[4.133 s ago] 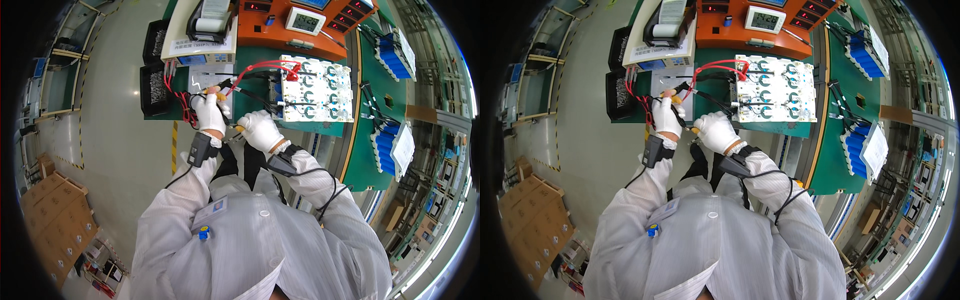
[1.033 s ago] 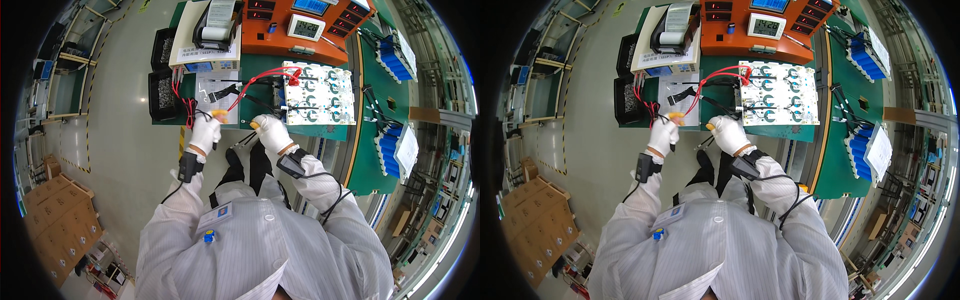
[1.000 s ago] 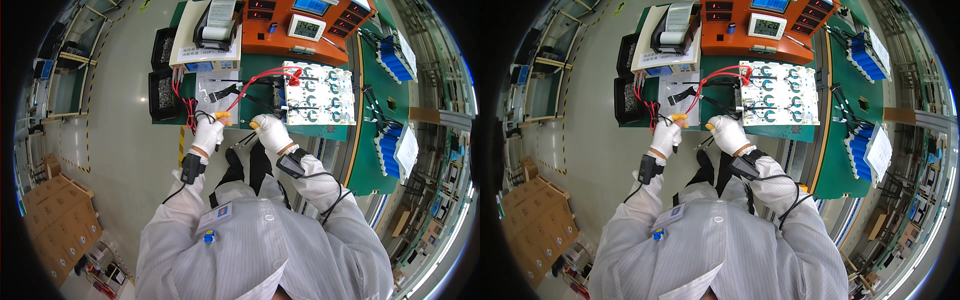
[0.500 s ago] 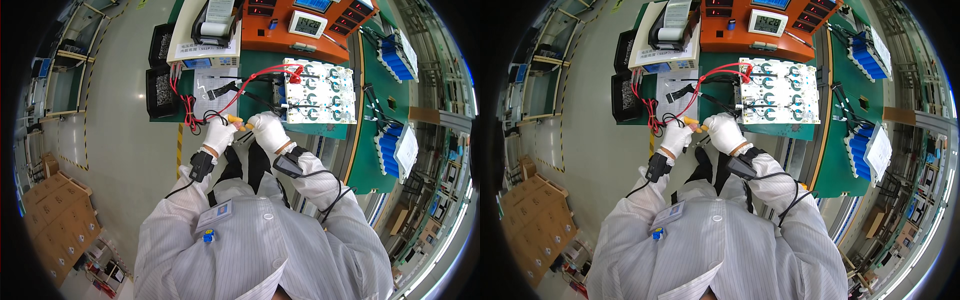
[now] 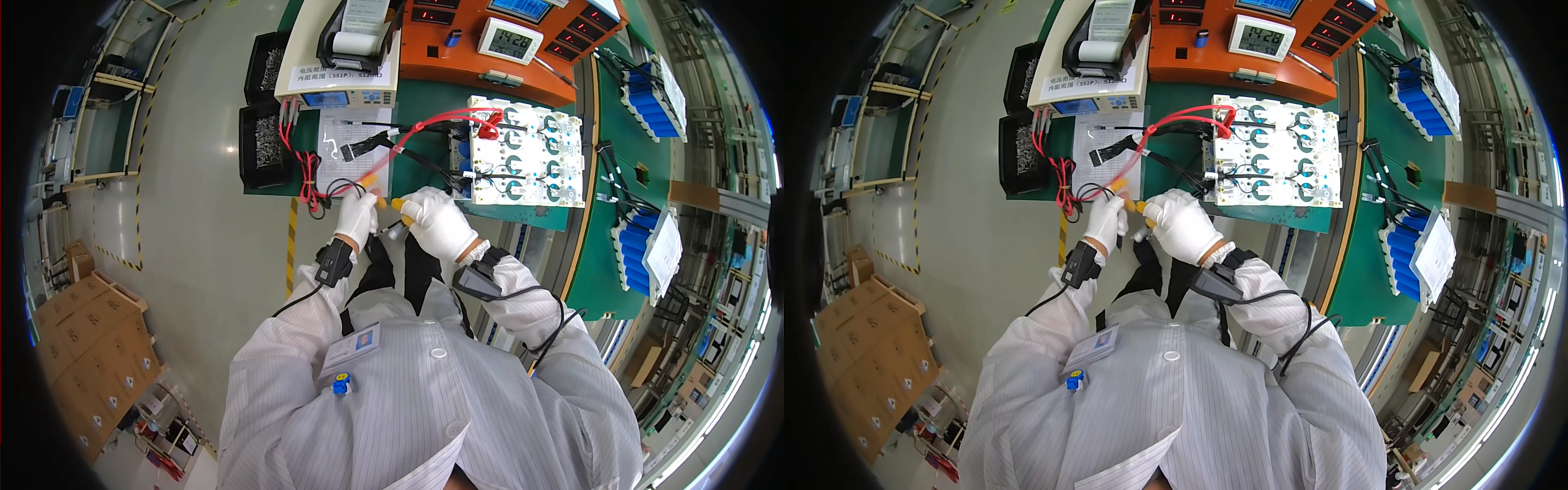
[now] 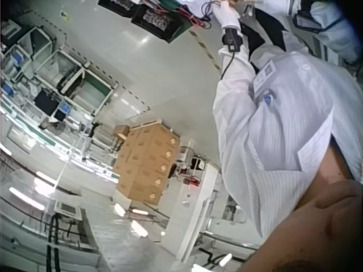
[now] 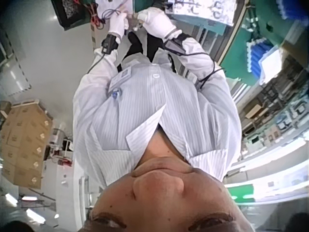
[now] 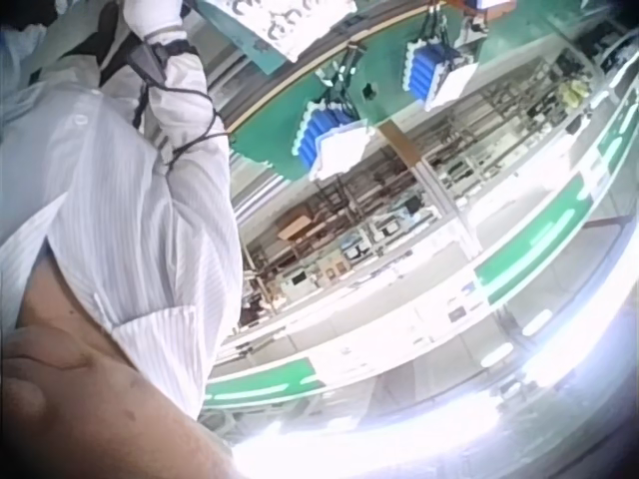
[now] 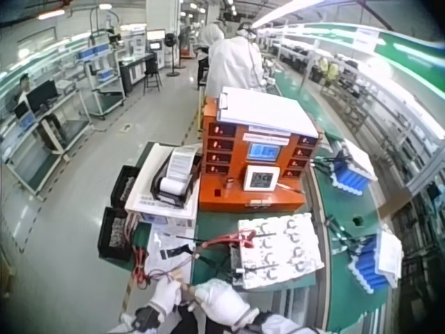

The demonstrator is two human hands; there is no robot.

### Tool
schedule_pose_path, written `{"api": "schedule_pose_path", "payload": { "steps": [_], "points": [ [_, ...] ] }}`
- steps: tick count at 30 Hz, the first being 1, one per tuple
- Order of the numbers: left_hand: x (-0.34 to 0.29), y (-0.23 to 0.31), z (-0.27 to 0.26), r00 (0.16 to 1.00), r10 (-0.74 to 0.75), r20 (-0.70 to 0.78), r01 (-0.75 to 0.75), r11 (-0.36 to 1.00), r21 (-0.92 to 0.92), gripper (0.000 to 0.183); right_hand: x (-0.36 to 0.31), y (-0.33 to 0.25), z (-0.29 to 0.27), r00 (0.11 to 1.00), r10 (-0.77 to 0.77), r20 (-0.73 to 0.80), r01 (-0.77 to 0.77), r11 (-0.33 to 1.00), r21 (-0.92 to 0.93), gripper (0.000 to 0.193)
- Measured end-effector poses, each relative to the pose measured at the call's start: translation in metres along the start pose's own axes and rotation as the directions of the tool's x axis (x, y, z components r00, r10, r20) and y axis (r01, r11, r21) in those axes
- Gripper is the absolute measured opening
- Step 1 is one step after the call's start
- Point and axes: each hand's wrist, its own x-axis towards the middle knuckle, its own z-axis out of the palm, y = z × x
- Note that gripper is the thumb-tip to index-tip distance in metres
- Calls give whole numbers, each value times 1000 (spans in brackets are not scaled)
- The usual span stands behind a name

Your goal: Assemble a battery module by placing lithium-ion cells into a plastic housing and connecting electrical wiring.

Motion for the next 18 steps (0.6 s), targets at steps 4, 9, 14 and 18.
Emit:
{"api": "schedule_pose_path", "payload": {
  "steps": [4, 9, 14, 18],
  "points": [
    [33, 12, 2, 714, 664, -224, -486, 700, 524, 41, -5, -21, -28, 999, 35, -42, -34, 999, 21, 24],
    [110, 28, -30, 425, 903, 61, -309, 81, 948, 48, 4, -38, -71, 922, 86, -379, -56, 995, 88, 25],
    [141, 66, -8, 679, 685, -263, -135, 469, 873, 32, 16, -24, -105, 785, 180, -593, -232, 973, -12, 54],
    [111, 73, -1, 650, 751, -116, -171, 294, 940, 35, 18, -2, -115, 788, 380, -485, -359, 923, 141, 76]
  ]
}}
